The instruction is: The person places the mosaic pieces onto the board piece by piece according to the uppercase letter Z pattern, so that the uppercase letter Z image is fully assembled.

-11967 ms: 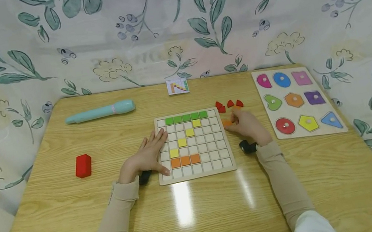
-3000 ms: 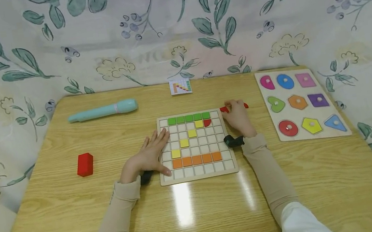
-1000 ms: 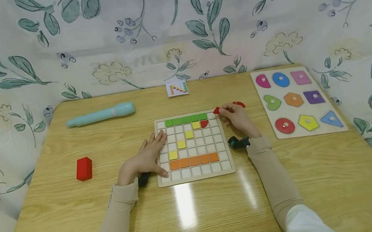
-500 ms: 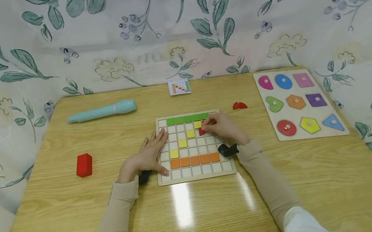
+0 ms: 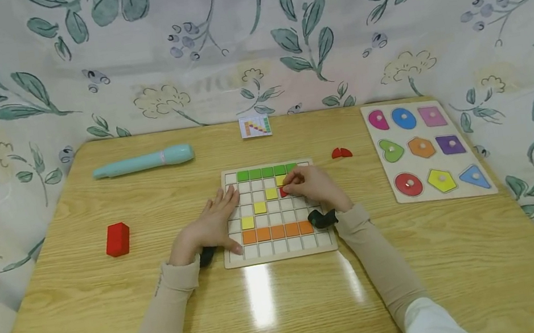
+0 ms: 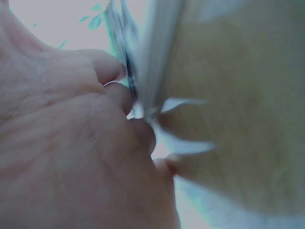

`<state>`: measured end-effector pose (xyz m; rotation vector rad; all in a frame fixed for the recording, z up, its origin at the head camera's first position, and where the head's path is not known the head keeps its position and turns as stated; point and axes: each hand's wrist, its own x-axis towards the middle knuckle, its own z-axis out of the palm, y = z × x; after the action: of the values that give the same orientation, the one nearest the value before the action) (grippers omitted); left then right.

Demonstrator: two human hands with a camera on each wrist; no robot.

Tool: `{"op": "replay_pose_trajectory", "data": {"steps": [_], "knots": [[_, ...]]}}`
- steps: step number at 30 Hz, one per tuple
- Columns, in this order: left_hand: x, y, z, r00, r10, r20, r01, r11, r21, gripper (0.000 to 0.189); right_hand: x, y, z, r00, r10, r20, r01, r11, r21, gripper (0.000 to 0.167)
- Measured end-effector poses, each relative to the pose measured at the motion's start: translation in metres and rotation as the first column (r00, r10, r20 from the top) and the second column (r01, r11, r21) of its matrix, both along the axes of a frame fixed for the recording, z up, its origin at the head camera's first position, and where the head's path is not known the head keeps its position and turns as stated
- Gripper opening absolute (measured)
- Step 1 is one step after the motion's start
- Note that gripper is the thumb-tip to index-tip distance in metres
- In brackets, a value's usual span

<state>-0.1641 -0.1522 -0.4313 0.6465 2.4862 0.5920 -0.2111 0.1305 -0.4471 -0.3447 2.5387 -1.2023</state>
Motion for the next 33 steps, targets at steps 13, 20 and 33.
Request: {"op": "replay_pose_trajectory", "data": {"steps": [13,20,33], "knots": [[0.0,0.0,-0.003,1.0,0.008,0.005,-0.008,1.0,0.006,0.136,-0.007,0.016,0.003,0.998,0.051,0.03,-0.044,0.977,-0.209,0.026],[-0.001,0.003,-0.004,1.0,0.006,-0.005,-0.006,1.0,0.003,0.137,-0.015,0.061,0.004,0.878,-0.476,0.044,0.411,0.705,-0.578,0.032],[-0.001,0.001,-0.007,1.0,0.005,-0.016,-0.005,1.0,0.01,0.137,-0.019,0.114,-0.021,0.844,-0.507,-0.177,0.498,0.862,-0.096,0.055]]}}
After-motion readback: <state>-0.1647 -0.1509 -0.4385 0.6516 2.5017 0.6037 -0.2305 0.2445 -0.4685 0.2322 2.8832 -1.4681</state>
